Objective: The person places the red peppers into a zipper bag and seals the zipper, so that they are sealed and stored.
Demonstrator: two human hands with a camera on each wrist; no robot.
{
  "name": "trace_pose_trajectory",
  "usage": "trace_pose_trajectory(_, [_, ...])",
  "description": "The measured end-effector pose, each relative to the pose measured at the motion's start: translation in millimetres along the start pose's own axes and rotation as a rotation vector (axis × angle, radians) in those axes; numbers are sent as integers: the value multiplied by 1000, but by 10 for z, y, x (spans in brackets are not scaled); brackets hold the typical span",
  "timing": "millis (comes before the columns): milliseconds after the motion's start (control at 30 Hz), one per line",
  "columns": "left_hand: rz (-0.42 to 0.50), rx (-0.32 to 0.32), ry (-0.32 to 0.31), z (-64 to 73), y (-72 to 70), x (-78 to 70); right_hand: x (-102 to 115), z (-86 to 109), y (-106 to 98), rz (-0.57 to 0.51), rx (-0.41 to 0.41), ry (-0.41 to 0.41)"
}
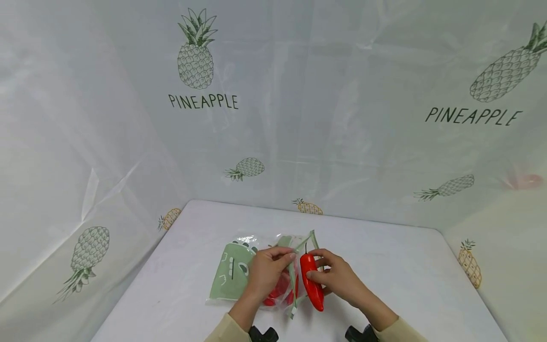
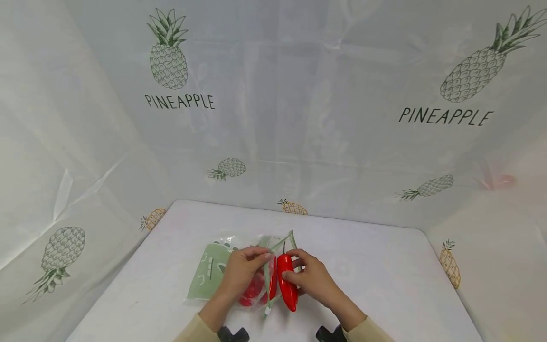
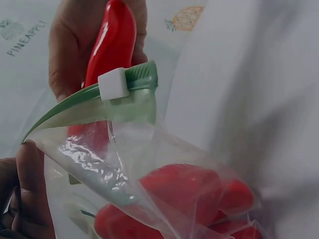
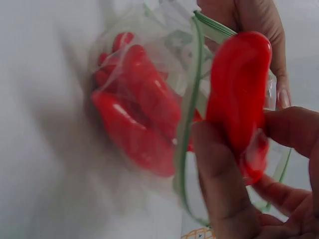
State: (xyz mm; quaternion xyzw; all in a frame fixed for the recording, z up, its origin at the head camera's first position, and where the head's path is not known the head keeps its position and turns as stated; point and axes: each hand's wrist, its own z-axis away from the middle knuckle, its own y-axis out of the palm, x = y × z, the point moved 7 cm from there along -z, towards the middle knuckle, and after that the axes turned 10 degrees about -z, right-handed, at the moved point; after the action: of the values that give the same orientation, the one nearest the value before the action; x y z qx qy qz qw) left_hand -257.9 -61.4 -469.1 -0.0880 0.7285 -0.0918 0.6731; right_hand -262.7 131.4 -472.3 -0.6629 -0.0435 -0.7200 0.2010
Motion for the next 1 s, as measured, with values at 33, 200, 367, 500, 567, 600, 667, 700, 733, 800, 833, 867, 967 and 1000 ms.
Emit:
trace_pose_trajectory(33, [-4, 4, 4, 8, 9, -7, 3, -11, 20, 0, 7, 6])
trace_pose_trajectory(200, [8, 18, 23, 48, 45, -38, -1, -57, 71, 14, -22, 17])
trace_pose_trajectory(367, [53, 36, 16, 64, 76, -29, 15, -95, 121, -11, -94, -2])
trace_pose_trajectory(500, [84, 53, 10, 66, 97, -15, 15, -112, 172, -19, -171, -23])
trace_pose_trajectory(567, [87, 55, 4, 65, 99, -11, 12, -114, 195, -3, -212, -36])
trace_pose_trajectory(600, [91, 55, 4, 64, 97, -12, 12, -113, 204, 10, -229, -48])
trace_pose_trajectory(667, [94, 55, 0, 65, 91, -13, 7, -114, 223, 38, -255, -67])
trace_pose_trajectory(700, [96, 55, 2, 65, 87, -14, 4, -112, 232, 46, -263, -71])
trace_pose_trajectory(733, [96, 54, 1, 65, 81, -13, 0, -111, 241, 49, -267, -76])
trace_pose_trajectory(800, [104, 53, -2, 67, 64, -14, 0, -99, 261, 41, -261, -86])
trace_pose_trajectory(833, [109, 51, -5, 64, 58, -8, -4, -92, 267, 37, -257, -82])
trace_pose_trajectory(867, [108, 47, -7, 62, 47, -3, -3, -83, 272, 32, -249, -83])
trace_pose_trajectory(967, [103, 34, -17, 56, 12, 9, 18, -54, 279, 36, -226, -90])
trace_pose_trajectory(1000, [102, 32, -19, 54, 4, 12, 26, -47, 276, 49, -221, -96])
